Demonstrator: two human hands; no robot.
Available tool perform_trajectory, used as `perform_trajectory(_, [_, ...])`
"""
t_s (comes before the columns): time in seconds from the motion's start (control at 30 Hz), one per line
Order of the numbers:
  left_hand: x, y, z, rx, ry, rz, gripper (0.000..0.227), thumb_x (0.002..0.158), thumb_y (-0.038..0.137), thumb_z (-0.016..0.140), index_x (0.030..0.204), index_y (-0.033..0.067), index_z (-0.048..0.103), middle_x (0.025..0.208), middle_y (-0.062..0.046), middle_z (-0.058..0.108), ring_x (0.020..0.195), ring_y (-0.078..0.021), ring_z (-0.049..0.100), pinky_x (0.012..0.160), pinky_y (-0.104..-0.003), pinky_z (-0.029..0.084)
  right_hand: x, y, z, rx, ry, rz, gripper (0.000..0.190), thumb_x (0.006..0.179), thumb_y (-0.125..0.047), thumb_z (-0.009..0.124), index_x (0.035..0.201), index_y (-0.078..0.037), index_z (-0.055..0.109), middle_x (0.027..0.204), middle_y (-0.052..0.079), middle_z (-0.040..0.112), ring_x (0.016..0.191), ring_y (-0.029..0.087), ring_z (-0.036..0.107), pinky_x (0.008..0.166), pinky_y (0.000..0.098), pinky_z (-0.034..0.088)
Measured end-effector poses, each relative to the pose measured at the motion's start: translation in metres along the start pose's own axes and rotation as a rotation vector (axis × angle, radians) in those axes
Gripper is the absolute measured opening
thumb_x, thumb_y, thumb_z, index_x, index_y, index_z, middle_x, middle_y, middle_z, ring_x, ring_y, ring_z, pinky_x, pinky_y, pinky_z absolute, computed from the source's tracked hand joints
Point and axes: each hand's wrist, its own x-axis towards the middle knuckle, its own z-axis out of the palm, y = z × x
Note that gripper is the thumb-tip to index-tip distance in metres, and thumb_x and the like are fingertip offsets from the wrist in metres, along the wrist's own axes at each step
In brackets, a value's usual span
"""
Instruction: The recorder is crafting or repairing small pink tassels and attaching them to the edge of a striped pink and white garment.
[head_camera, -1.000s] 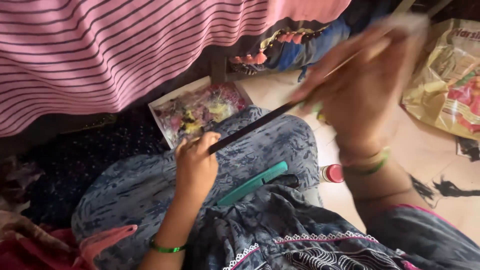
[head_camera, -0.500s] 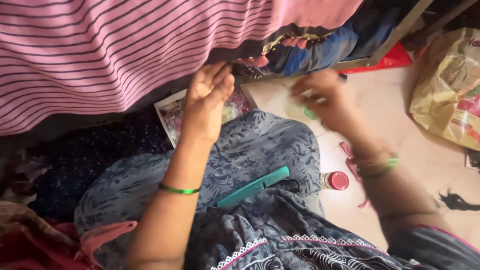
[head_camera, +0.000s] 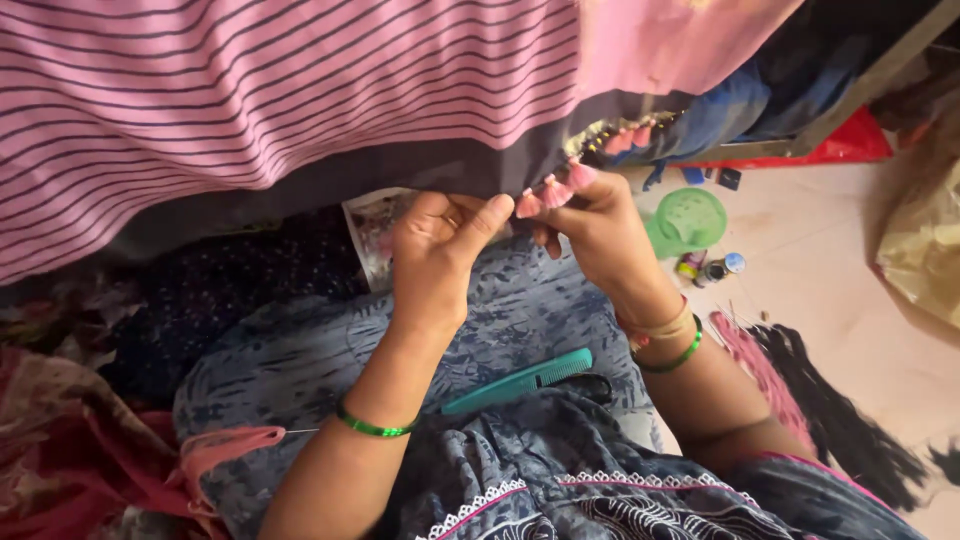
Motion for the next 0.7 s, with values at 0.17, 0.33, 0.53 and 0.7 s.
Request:
perform_trajectory(0.17, [-0.006,0.006,0.003,0.091,0.009,0.015,0.006,0.095,0.002,0.075,0.095,-0.004,0.074,0.094,-0.007,0.076,0.086,-0.0086,0.068,0.082,-0.025,0.055,-0.008,0.002,-0.005,0.041,0.035,-0.043,0.006,0.093,0.006,0.07,0.093,0.0,0.07,0.089,0.006,0.072,0.066,0.014,0.067,0.052,0.0273,0.053])
perform_trajectory(0.33, [-0.012,0.018,0.009,0.201,-0.018,0.111,0.007,0.097,0.002,0.075,0.102,-0.0029,0.076,0.099,-0.007,0.077,0.088,-0.007,0.068,0.083,-0.023,0.054,-0.014,-0.002,-0.001,-0.014,0.027,-0.123,0.01,0.096,0.007,0.062,0.098,0.002,0.07,0.093,0.006,0.072,0.072,0.017,0.07,0.063,0.0307,0.059])
perform_trajectory(0.53, [-0.015,0.021,0.011,0.129,-0.03,0.071,0.01,0.096,0.003,0.074,0.105,-0.0029,0.074,0.101,-0.007,0.077,0.09,-0.0085,0.07,0.083,-0.024,0.055,-0.015,0.0,-0.001,-0.048,-0.003,-0.178,0.012,0.098,0.011,0.059,0.098,0.004,0.069,0.092,0.008,0.071,0.075,0.018,0.071,0.069,0.0324,0.061])
perform_trajectory(0.7, [-0.016,0.021,0.01,0.007,-0.102,0.024,0.008,0.099,0.001,0.072,0.104,-0.005,0.074,0.1,-0.01,0.077,0.09,-0.0128,0.071,0.086,-0.027,0.058,-0.016,0.006,0.001,-0.013,-0.048,-0.205,0.012,0.101,0.009,0.059,0.096,0.003,0.068,0.089,0.009,0.07,0.077,0.02,0.072,0.072,0.0342,0.062])
